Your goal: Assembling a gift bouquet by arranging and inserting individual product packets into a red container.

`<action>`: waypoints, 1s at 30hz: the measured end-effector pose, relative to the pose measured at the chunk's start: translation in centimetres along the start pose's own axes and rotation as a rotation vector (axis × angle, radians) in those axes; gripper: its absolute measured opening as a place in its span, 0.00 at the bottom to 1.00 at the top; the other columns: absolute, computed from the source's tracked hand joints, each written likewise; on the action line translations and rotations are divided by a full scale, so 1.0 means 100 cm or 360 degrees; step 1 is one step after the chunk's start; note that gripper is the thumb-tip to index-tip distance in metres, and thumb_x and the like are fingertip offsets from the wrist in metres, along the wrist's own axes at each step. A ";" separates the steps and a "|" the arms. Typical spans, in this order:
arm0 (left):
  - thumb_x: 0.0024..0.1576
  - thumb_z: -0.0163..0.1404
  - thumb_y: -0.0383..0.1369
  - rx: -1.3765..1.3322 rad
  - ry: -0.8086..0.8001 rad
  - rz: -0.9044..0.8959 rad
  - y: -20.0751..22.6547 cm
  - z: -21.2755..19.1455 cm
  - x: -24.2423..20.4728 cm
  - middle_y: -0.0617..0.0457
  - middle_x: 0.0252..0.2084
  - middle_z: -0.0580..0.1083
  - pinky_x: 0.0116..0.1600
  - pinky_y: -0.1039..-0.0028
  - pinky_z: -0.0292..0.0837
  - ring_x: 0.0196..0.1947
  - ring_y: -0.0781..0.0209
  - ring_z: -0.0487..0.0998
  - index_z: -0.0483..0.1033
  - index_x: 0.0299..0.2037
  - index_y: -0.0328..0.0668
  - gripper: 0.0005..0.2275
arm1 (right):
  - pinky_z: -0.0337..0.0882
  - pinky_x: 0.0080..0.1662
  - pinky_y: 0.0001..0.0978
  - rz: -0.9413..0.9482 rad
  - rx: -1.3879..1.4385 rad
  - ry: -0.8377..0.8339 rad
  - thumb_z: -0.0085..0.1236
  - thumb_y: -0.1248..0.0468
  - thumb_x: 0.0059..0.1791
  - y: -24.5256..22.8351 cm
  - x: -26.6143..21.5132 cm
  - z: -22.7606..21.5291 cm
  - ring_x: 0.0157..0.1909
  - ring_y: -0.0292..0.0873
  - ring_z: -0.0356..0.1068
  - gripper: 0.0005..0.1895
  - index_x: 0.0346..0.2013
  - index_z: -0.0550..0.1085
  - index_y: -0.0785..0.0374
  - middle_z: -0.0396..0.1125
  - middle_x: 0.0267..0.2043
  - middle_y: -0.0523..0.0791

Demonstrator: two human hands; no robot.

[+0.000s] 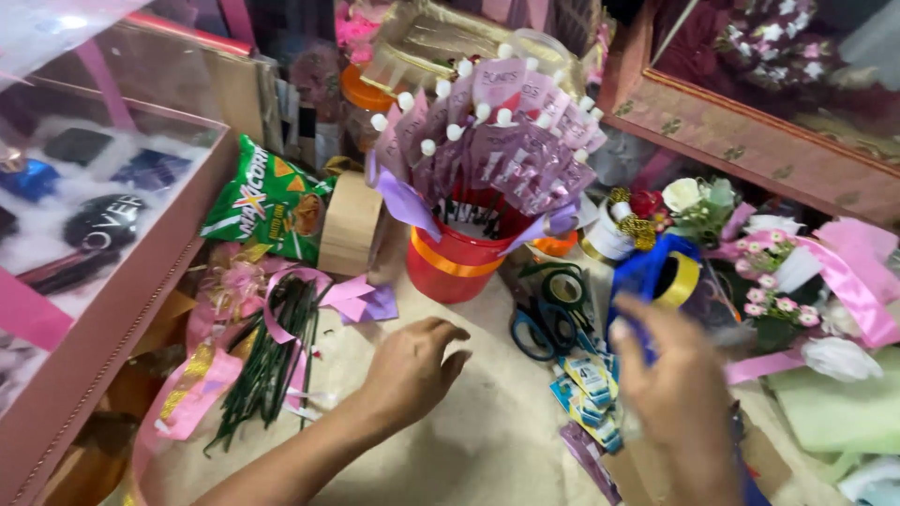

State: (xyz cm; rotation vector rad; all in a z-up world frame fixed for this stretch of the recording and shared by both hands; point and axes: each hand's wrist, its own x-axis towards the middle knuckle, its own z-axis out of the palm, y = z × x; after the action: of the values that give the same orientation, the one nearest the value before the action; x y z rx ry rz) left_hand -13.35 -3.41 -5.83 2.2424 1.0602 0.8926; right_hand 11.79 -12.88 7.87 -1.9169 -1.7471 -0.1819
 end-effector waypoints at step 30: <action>0.55 0.52 0.24 -0.0216 -0.0080 0.0318 -0.042 0.045 -0.012 0.46 0.56 0.74 0.55 0.64 0.75 0.56 0.48 0.76 0.79 0.48 0.39 0.12 | 0.67 0.55 0.37 0.1401 0.0639 -0.0157 0.64 0.69 0.40 0.062 -0.073 0.047 0.59 0.46 0.67 0.23 0.50 0.81 0.54 0.66 0.61 0.47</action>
State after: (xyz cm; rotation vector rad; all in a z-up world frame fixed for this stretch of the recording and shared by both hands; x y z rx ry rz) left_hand -12.61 -2.65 -11.99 2.2708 0.7395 0.9541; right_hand 15.44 -17.28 -1.13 -2.1883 -0.7631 0.5439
